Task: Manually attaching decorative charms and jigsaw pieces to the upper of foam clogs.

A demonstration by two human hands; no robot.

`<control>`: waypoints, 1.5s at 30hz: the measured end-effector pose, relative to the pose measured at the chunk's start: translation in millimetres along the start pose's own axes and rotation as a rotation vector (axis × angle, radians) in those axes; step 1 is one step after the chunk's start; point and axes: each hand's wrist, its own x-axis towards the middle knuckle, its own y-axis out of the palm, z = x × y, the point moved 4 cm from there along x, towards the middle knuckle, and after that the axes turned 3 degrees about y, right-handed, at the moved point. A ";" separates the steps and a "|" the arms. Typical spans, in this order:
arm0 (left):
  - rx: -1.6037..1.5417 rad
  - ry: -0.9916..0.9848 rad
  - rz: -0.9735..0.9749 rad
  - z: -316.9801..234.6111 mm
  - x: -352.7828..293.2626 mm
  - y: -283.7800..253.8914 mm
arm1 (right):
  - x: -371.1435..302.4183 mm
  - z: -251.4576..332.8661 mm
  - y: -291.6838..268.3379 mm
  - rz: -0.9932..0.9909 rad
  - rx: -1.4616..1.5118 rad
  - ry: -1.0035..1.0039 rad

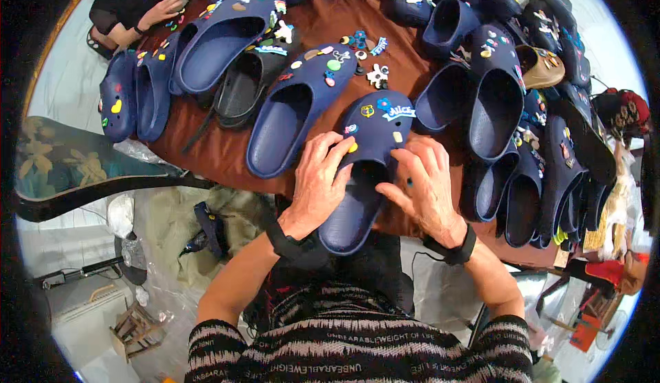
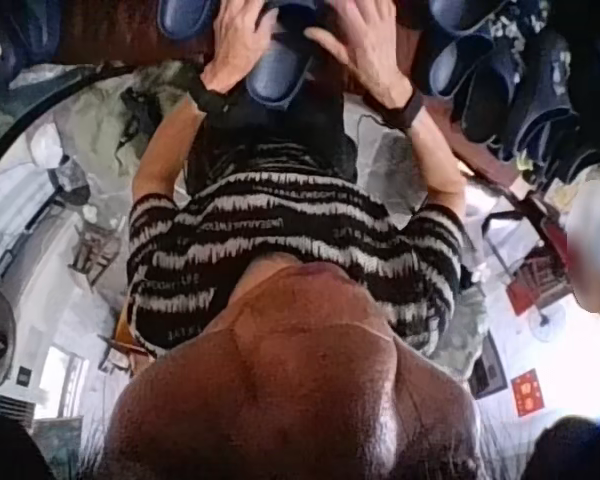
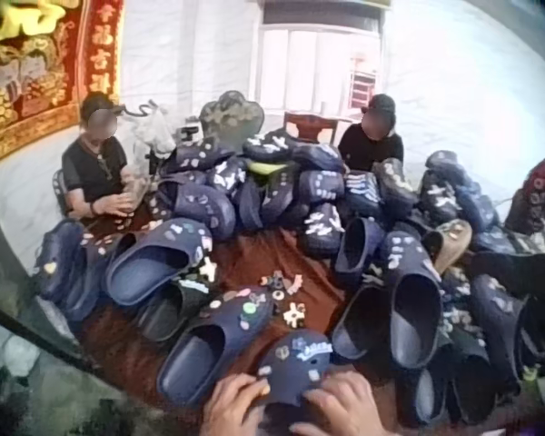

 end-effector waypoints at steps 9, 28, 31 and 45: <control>0.044 0.038 -0.015 1.3 0.2 0.7 | -33.8 -40.6 28.7 0.002 0.639 0.614; 0.082 0.075 -0.025 -1.2 4.9 9.3 | 15.4 -80.4 7.2 0.289 0.607 0.144; 0.093 0.068 -0.042 -1.5 3.0 6.3 | -4.6 -84.5 -1.8 0.380 0.475 0.166; 0.082 0.057 -0.044 0.9 4.0 7.3 | -73.6 -67.8 18.7 0.297 0.006 0.100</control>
